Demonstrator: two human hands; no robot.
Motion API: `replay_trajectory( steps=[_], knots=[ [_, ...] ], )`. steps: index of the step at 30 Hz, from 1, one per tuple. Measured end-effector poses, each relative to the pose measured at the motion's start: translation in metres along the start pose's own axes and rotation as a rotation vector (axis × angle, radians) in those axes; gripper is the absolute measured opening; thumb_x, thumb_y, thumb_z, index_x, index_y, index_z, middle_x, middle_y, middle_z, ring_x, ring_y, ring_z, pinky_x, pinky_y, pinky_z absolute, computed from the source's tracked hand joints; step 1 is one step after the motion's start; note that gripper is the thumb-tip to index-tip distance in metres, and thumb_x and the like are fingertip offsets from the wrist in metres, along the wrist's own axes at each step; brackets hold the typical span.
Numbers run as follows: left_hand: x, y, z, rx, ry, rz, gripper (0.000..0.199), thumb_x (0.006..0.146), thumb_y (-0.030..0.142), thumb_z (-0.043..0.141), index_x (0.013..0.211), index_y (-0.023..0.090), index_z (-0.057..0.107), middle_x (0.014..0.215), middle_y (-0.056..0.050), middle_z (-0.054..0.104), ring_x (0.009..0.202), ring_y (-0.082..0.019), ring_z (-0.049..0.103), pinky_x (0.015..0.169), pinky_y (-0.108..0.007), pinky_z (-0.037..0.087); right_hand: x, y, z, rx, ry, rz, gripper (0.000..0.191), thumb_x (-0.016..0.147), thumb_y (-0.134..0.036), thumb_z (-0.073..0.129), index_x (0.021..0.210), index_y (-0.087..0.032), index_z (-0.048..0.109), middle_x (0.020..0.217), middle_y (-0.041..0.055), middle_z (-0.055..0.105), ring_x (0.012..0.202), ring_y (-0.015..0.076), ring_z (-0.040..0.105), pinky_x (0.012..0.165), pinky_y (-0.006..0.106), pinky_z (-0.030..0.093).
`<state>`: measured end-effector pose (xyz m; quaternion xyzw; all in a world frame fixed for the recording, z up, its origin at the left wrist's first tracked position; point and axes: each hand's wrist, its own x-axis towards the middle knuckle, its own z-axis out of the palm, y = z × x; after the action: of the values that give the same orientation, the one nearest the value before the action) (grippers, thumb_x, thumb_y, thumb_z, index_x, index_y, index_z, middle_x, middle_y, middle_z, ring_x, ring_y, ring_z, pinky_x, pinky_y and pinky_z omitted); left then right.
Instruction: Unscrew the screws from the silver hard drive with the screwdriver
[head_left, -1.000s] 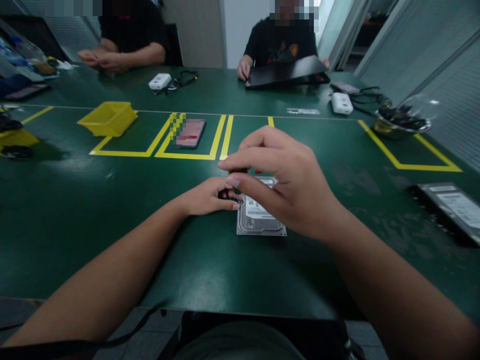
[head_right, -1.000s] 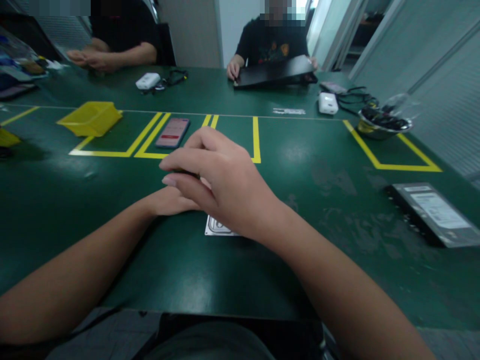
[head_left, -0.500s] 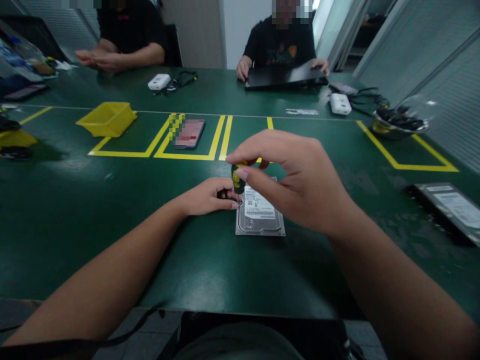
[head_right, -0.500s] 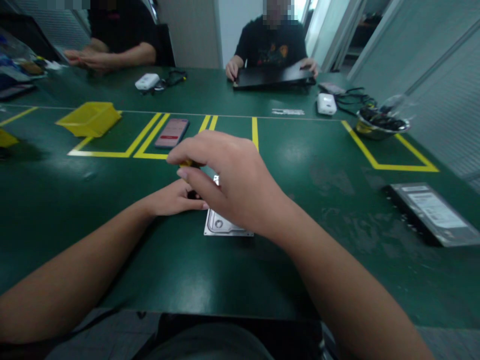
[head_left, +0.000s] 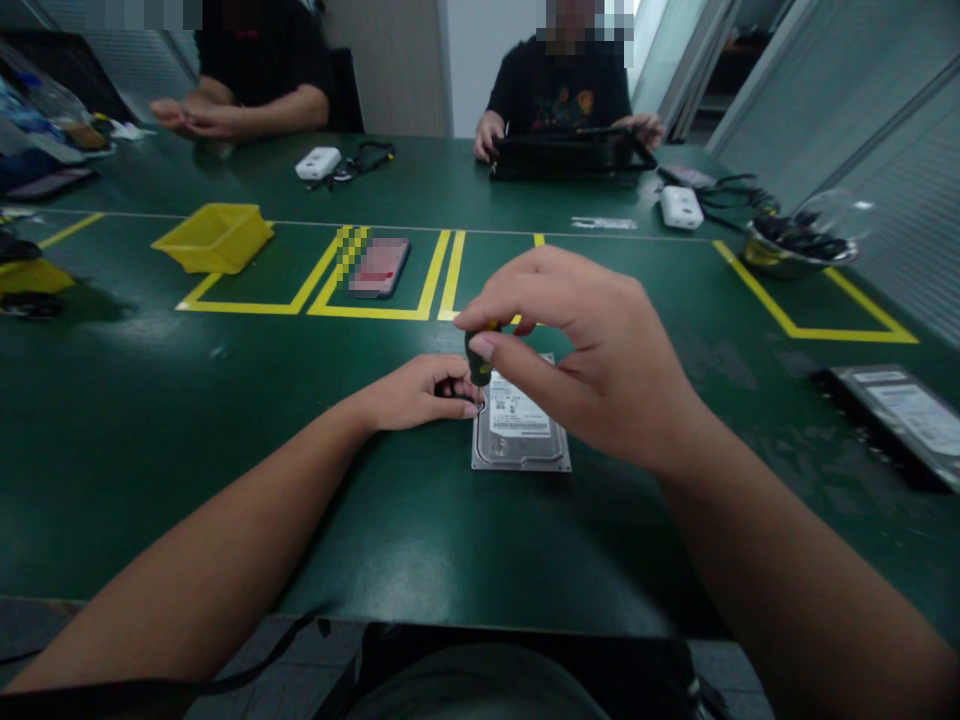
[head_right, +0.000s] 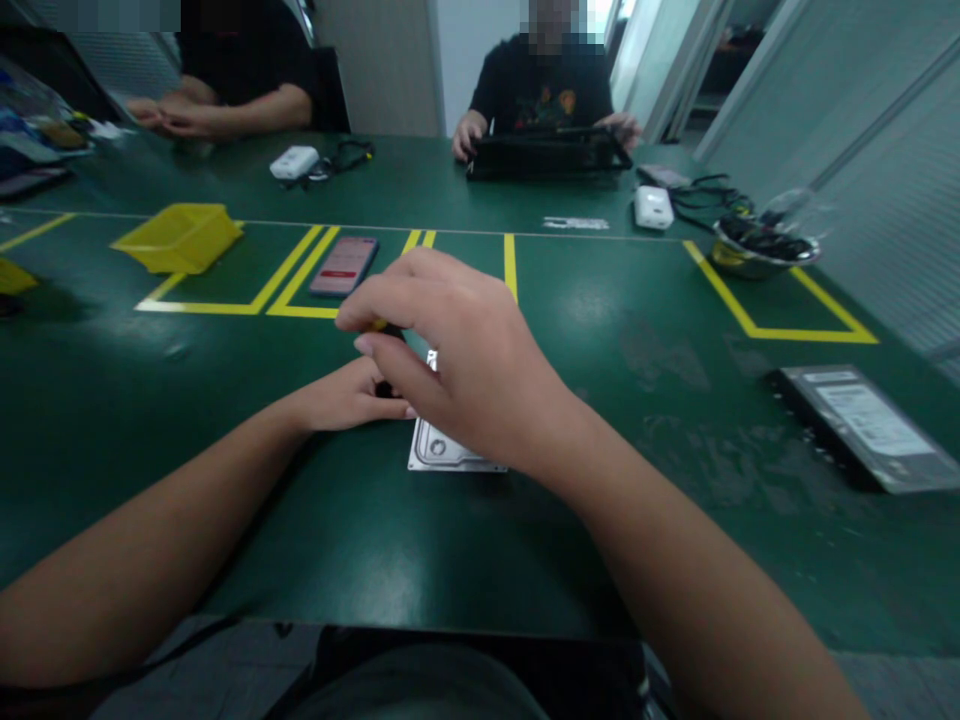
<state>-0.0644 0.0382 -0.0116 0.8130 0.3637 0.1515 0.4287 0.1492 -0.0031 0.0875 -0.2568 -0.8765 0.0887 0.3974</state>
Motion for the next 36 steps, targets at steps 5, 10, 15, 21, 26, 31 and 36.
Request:
replay_trajectory(
  steps=[5, 10, 15, 21, 26, 31, 36],
  knots=[
    [0.0, -0.004, 0.001, -0.02, -0.013, 0.022, 0.033, 0.084, 0.041, 0.069, 0.105, 0.015, 0.066, 0.101, -0.005, 0.068, 0.09, -0.018, 0.062, 0.079, -0.03, 0.051, 0.0, 0.0, -0.002, -0.009, -0.014, -0.02, 0.022, 0.09, -0.011, 0.052, 0.101, -0.021, 0.067, 0.105, 0.0013, 0.072, 0.101, 0.0155, 0.065, 0.09, 0.033, 0.053],
    [0.001, -0.002, 0.0, -0.004, -0.009, 0.024, 0.034, 0.084, 0.042, 0.069, 0.103, 0.014, 0.066, 0.098, -0.005, 0.068, 0.087, -0.018, 0.062, 0.078, -0.03, 0.05, 0.0, 0.0, -0.001, -0.015, -0.018, -0.011, 0.019, 0.09, -0.013, 0.054, 0.101, -0.019, 0.069, 0.102, 0.0032, 0.071, 0.097, 0.0151, 0.064, 0.087, 0.031, 0.052],
    [0.0, 0.007, -0.001, 0.072, 0.042, 0.018, 0.027, 0.082, 0.038, 0.069, 0.094, 0.015, 0.069, 0.087, -0.003, 0.065, 0.081, -0.017, 0.059, 0.072, -0.027, 0.048, -0.001, 0.003, 0.003, -0.054, 0.007, 0.013, 0.015, 0.088, -0.023, 0.063, 0.097, -0.014, 0.071, 0.09, 0.0052, 0.064, 0.085, 0.0142, 0.06, 0.075, 0.028, 0.048],
    [0.0, 0.002, 0.0, -0.006, 0.023, 0.029, 0.028, 0.084, 0.039, 0.067, 0.097, 0.014, 0.068, 0.094, -0.004, 0.066, 0.084, -0.017, 0.06, 0.074, -0.028, 0.049, -0.001, 0.002, 0.003, -0.07, 0.035, 0.009, 0.019, 0.092, -0.026, 0.058, 0.098, -0.014, 0.072, 0.092, 0.0053, 0.066, 0.086, 0.0145, 0.062, 0.077, 0.029, 0.049],
    [0.002, -0.005, 0.001, -0.026, -0.001, 0.061, 0.024, 0.084, 0.035, 0.068, 0.096, 0.015, 0.067, 0.089, -0.002, 0.066, 0.082, -0.014, 0.06, 0.074, -0.025, 0.049, 0.0, 0.001, -0.005, -0.078, -0.029, -0.01, 0.019, 0.091, -0.015, 0.053, 0.1, -0.016, 0.07, 0.102, 0.004, 0.072, 0.097, 0.0156, 0.065, 0.088, 0.031, 0.05],
    [0.001, 0.001, 0.0, -0.031, 0.014, 0.048, 0.02, 0.084, 0.032, 0.067, 0.094, 0.015, 0.066, 0.089, -0.001, 0.066, 0.081, -0.013, 0.06, 0.073, -0.024, 0.048, 0.0, 0.004, -0.004, -0.122, -0.006, 0.073, 0.018, 0.089, -0.035, 0.062, 0.085, -0.017, 0.065, 0.08, 0.0023, 0.066, 0.074, 0.0145, 0.057, 0.068, 0.031, 0.045],
    [0.0, 0.008, -0.002, 0.047, 0.011, 0.039, 0.019, 0.085, 0.034, 0.064, 0.09, 0.016, 0.068, 0.094, -0.003, 0.068, 0.084, -0.016, 0.061, 0.074, -0.027, 0.048, -0.001, 0.003, 0.001, -0.129, 0.02, 0.11, 0.029, 0.086, -0.044, 0.066, 0.08, -0.018, 0.057, 0.074, 0.0004, 0.059, 0.067, 0.012, 0.05, 0.063, 0.029, 0.039]
  ],
)
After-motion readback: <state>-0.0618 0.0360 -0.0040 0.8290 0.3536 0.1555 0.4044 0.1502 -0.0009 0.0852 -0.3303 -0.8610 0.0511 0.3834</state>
